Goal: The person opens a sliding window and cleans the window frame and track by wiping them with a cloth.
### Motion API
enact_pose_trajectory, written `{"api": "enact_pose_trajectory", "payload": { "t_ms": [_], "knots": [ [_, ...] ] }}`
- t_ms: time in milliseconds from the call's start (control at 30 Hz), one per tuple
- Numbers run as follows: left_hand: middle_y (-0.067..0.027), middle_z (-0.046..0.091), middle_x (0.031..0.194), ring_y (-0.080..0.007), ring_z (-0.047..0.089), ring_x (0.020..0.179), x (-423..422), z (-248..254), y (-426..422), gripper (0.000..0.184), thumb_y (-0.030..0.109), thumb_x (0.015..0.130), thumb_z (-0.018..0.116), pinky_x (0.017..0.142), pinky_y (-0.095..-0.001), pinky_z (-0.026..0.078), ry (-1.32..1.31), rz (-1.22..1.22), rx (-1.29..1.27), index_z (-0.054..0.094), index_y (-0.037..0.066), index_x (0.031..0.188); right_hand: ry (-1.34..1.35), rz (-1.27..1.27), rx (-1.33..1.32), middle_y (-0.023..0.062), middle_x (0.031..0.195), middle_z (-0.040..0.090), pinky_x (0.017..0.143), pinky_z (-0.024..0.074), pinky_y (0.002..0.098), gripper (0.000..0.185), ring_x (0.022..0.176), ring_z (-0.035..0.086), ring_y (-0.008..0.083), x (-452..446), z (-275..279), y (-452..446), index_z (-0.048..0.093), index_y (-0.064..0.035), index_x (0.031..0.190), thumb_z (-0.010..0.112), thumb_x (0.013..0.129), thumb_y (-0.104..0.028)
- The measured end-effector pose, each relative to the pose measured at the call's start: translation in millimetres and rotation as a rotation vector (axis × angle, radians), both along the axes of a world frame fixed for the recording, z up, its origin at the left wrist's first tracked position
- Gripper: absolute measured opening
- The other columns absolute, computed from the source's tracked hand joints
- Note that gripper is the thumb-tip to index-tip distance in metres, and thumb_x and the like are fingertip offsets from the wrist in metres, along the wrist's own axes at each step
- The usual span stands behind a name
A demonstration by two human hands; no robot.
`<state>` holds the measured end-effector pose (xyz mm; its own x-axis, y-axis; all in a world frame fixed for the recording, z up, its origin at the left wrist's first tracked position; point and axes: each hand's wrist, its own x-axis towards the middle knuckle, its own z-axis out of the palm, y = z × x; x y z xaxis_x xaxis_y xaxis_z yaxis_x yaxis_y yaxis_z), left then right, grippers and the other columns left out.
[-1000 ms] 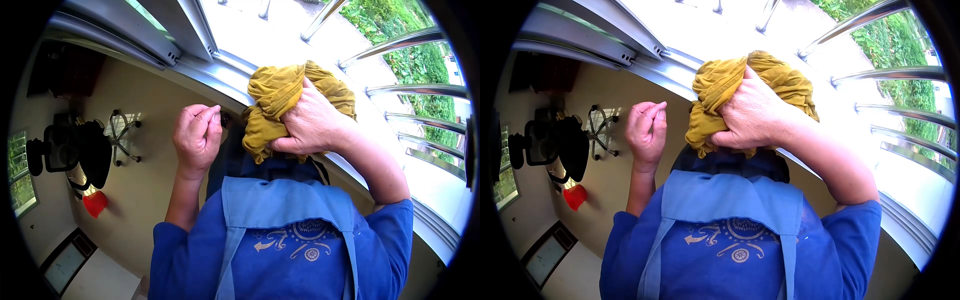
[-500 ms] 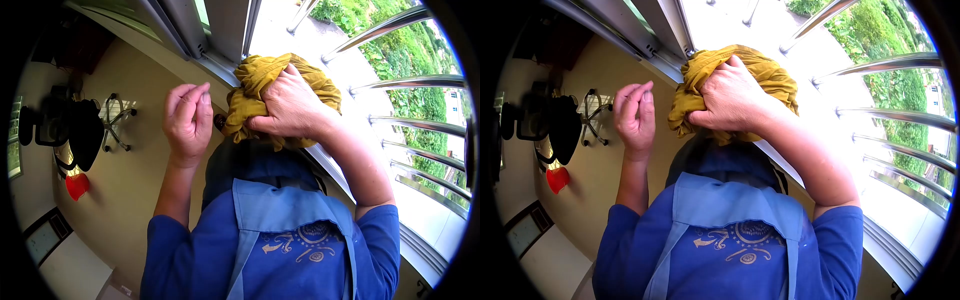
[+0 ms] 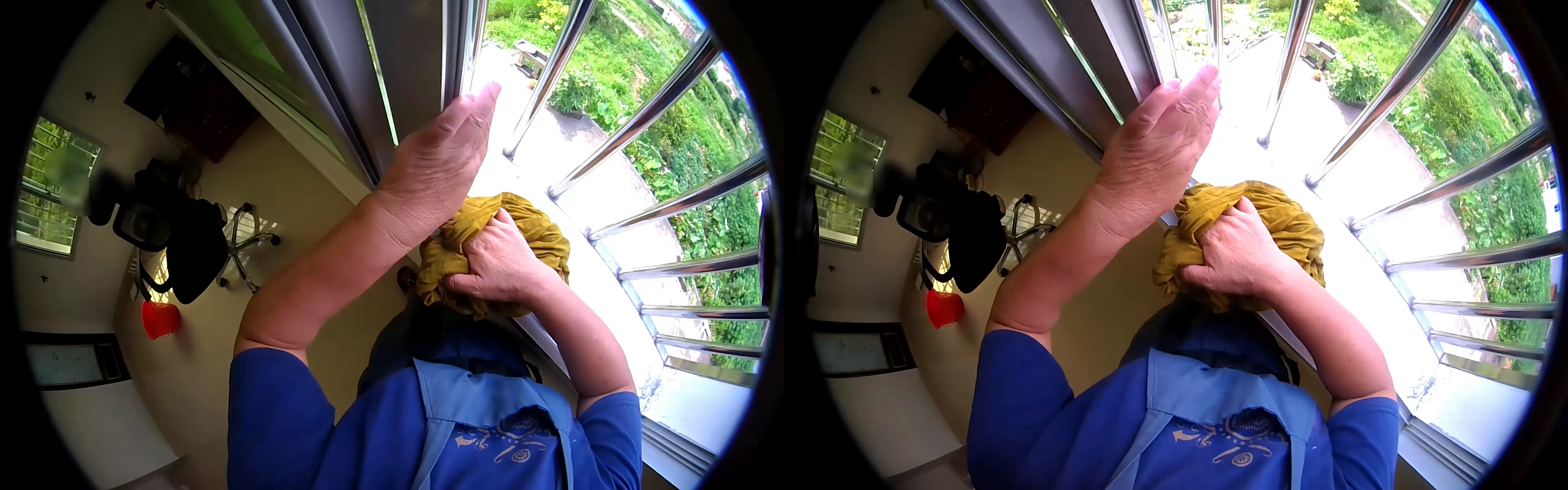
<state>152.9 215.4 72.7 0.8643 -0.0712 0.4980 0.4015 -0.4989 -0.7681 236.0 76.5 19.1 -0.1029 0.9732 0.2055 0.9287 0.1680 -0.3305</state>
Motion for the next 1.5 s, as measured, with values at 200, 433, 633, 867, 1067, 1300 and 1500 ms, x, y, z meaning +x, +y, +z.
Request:
{"api": "enact_pose_trajectory", "payload": {
  "t_ms": [200, 433, 633, 867, 1067, 1300, 1500],
  "knots": [
    [-0.0008, 0.05, 0.136, -0.0163, 0.024, 0.14, 1.7, -1.0, 30.6, 0.041, 0.032, 0.087, 0.049, 0.114, -0.0409, 0.005, 0.027, 0.238, -0.049, 0.058, 0.016, 0.124, 0.008, 0.005, 0.01, 0.0181, 0.097, 0.061, 0.095, 0.0328, 0.0408, 0.05, 0.107, 0.053, 0.031, 1.5, -5.5, -0.5, 0.061, 0.0006, 0.094, 0.057, 0.069, -0.043],
    [-0.0068, 0.05, 0.136, -0.0161, 0.034, 0.133, 1.5, -5.4, 48.3, 0.036, 0.021, 0.088, 0.042, 0.115, -0.0436, 0.011, 0.008, 0.192, -0.176, 0.059, 0.006, 0.116, 0.034, -0.005, -0.294, 0.0212, 0.117, 0.056, 0.104, 0.0283, 0.0421, 0.064, 0.119, 0.047, 0.0331, 1.8, 10.1, 1.0, 0.054, 0.0034, 0.116, 0.057, 0.072, -0.043],
    [-0.0064, 0.061, 0.12, -0.0181, 0.043, 0.128, -6.4, 15.1, 34.9, 0.029, 0.02, 0.085, 0.048, 0.113, -0.0449, 0.015, 0.079, -0.019, -0.142, 0.065, 0.007, 0.104, -0.025, 0.03, -0.253, 0.0194, 0.101, 0.06, 0.093, 0.0362, 0.0401, 0.053, 0.106, 0.054, 0.0315, 3.6, 5.9, 4.0, 0.059, 0.0022, 0.101, 0.056, 0.072, -0.042],
    [-0.0106, 0.063, 0.111, -0.0309, 0.055, 0.115, -60.7, 55.4, 79.2, 0.024, 0.015, 0.084, 0.055, 0.108, -0.0526, 0.025, -0.144, -0.543, -0.126, 0.064, 0.004, 0.104, 0.002, 0.056, -0.008, 0.0151, 0.087, 0.064, 0.084, 0.0395, 0.0381, 0.046, 0.093, 0.059, 0.0281, 2.8, -13.0, 15.1, 0.063, -0.0005, 0.088, 0.054, 0.073, -0.044],
    [-0.0146, 0.057, 0.118, -0.0342, 0.047, 0.119, -61.6, 64.2, 80.4, 0.035, 0.025, 0.093, 0.041, 0.107, -0.0499, 0.027, -0.309, -0.248, -0.046, 0.06, 0.002, 0.112, -0.092, 0.088, -0.221, 0.0133, 0.08, 0.064, 0.075, 0.0391, 0.0369, 0.05, 0.086, 0.06, 0.0239, -2.3, -2.3, 53.0, 0.066, -0.0011, 0.074, 0.05, 0.076, -0.048],
    [-0.0139, 0.056, 0.121, -0.0328, 0.039, 0.124, -64.7, 66.8, 128.7, 0.041, 0.029, 0.089, 0.037, 0.105, -0.0455, 0.029, -0.191, -0.594, 0.168, 0.064, 0.003, 0.106, -0.064, 0.121, -0.225, 0.0136, 0.077, 0.063, 0.074, 0.0387, 0.0358, 0.05, 0.082, 0.06, 0.0255, -0.6, 1.2, 61.1, 0.066, -0.0012, 0.074, 0.051, 0.075, -0.049],
    [-0.0123, 0.058, 0.12, -0.0311, 0.041, 0.123, -55.2, 64.3, 118.2, 0.039, 0.025, 0.085, 0.041, 0.106, -0.0454, 0.027, -0.256, -0.674, 0.134, 0.067, 0.004, 0.104, 0.268, 0.108, 0.318, 0.0175, 0.1, 0.062, 0.097, 0.0385, 0.0407, 0.052, 0.1, 0.056, 0.035, 13.3, -18.2, 45.4, 0.062, 0.0002, 0.103, 0.068, 0.066, -0.036]
  ]
}}
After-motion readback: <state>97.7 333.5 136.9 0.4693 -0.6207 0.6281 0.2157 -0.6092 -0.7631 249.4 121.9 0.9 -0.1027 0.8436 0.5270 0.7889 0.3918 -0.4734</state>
